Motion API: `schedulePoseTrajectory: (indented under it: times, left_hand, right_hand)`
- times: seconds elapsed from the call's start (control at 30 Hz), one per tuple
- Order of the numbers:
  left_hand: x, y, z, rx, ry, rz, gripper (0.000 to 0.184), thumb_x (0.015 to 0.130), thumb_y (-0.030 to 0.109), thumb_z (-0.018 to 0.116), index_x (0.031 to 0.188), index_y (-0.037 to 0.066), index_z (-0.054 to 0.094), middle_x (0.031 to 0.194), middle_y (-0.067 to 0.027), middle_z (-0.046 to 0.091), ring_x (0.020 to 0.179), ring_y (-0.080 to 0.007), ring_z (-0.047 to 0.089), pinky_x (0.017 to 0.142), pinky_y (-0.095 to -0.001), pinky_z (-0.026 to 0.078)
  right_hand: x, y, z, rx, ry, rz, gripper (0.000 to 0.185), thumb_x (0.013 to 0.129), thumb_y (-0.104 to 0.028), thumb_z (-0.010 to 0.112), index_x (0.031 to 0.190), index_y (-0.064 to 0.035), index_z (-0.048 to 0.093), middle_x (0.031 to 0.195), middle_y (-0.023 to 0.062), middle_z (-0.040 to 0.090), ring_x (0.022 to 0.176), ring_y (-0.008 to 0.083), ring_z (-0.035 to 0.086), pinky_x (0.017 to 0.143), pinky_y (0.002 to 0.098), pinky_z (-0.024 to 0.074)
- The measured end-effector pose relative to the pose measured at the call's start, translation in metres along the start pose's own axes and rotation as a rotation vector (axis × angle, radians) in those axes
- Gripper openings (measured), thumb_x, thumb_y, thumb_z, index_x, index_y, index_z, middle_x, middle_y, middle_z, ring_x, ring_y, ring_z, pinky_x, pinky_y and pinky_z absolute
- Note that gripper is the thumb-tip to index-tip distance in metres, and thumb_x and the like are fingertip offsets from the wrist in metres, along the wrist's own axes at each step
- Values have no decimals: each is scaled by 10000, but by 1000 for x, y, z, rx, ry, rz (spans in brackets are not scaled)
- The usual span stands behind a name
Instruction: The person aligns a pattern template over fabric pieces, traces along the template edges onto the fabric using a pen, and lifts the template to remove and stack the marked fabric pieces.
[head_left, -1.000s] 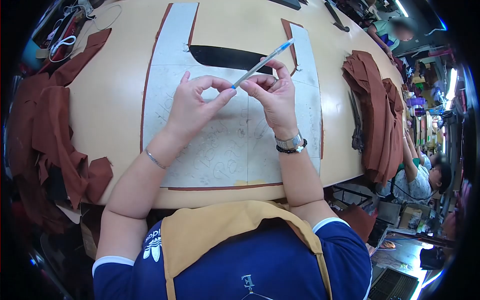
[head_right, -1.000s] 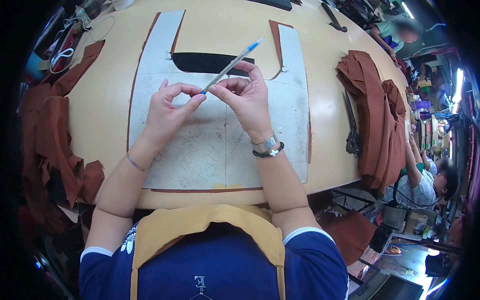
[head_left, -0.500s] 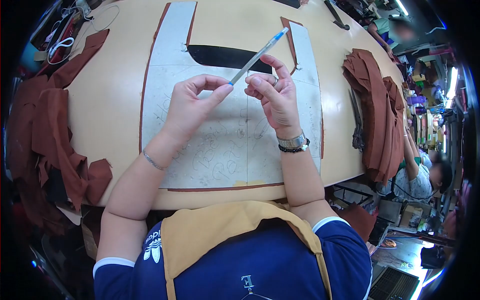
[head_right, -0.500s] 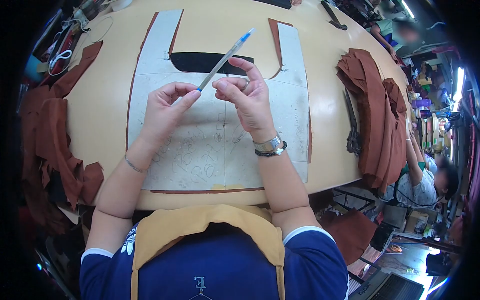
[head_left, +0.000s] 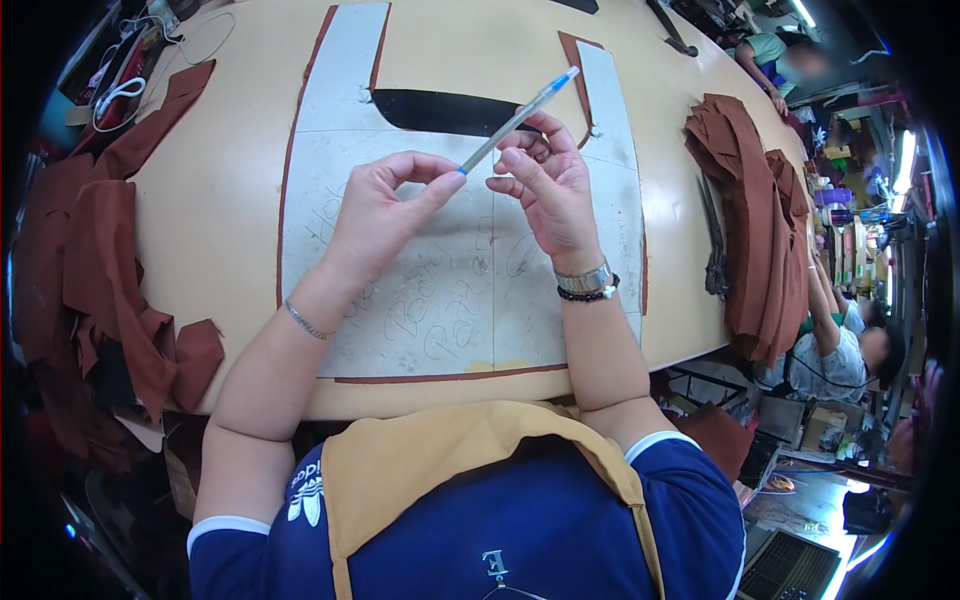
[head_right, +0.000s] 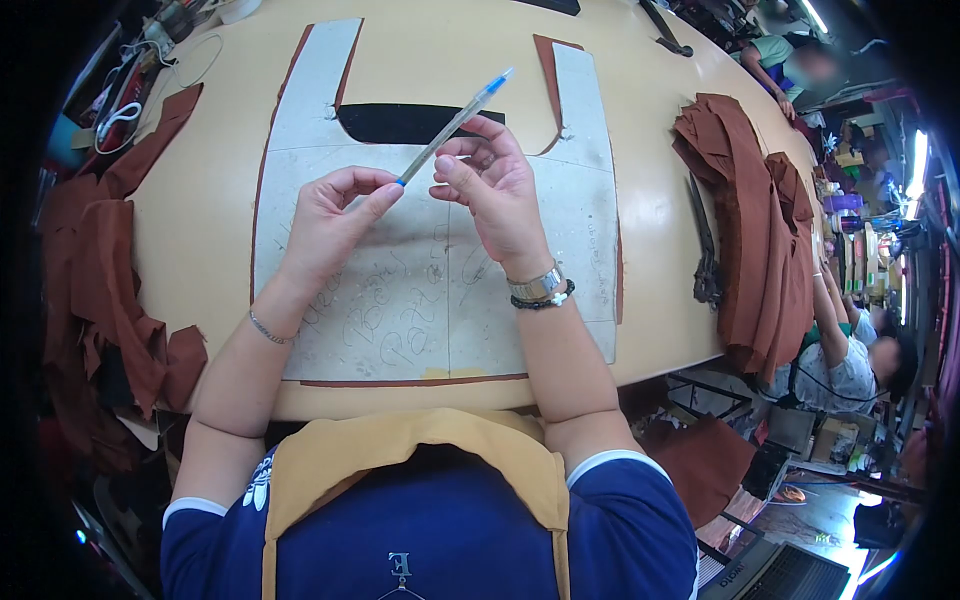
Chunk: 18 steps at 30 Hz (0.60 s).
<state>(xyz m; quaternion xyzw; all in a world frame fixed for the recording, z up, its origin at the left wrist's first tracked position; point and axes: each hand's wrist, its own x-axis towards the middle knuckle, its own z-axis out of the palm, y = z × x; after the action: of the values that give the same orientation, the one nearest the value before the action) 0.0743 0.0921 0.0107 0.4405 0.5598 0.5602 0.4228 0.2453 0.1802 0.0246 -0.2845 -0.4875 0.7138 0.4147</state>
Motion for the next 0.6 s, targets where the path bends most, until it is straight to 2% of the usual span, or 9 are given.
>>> schedulePoseTrajectory:
  times: [0.07, 0.17, 0.27, 0.37, 0.47, 0.53, 0.6]
  left_hand:
    - [-1, 4, 1, 46, -1, 9, 188, 839, 177, 734, 916, 6, 721, 850, -46, 703, 788, -84, 616, 729, -240, 483]
    - [-3, 6, 3, 83, -29, 57, 184, 835, 168, 733, 920, 6, 724, 865, -52, 713, 802, -90, 632, 732, -245, 491]
    - [-4, 4, 3, 100, -26, 93, 175, 832, 157, 732, 906, -2, 724, 860, -59, 719, 809, -96, 643, 744, -253, 500]
    - [-2, 0, 1, 132, -42, 139, 207, 826, 172, 733, 970, 23, 718, 899, -69, 718, 814, -113, 654, 728, -234, 501]
    - [0, -2, -5, 359, -10, 219, 356, 821, 266, 736, 1118, 80, 673, 1081, -91, 685, 938, -171, 651, 869, -347, 499]
    - [2, -6, -11, 740, -38, 267, 480, 811, 354, 734, 1207, 108, 619, 1224, -122, 600, 1121, -243, 563, 995, -477, 385]
    - [2, -11, -13, 1006, -69, 281, 599, 795, 460, 714, 1283, 146, 569, 1350, -138, 505, 1271, -294, 453, 1073, -576, 277]
  right_hand:
    - [0, 1, -2, 0, -24, 2, 409, 894, -131, 680, 1254, -33, 512, 868, 23, 638, 796, 75, 610, 693, 251, 551]
    - [0, 2, -6, -193, -84, -8, 303, 901, -163, 680, 1161, -31, 601, 845, 16, 640, 770, 73, 608, 672, 225, 530]
    - [-1, 4, -6, -234, -114, -7, 229, 925, -148, 645, 1104, -7, 629, 816, 25, 630, 713, 68, 578, 663, 228, 522]
    - [-1, 6, -5, -215, -113, -15, 195, 938, -146, 626, 1081, -14, 635, 796, 39, 654, 707, 91, 607, 668, 234, 530]
    - [0, 1, -7, -258, -1, -221, 172, 944, -148, 618, 1057, -19, 620, 840, 73, 683, 730, 116, 640, 673, 244, 541]
    - [3, -7, -21, -342, 112, -384, 154, 964, -158, 587, 1018, -13, 582, 877, 121, 696, 785, 141, 666, 709, 245, 539]
    - [-1, -24, -35, -272, 236, -322, 210, 995, -186, 528, 1054, 8, 585, 914, 147, 696, 806, 170, 669, 738, 267, 538]
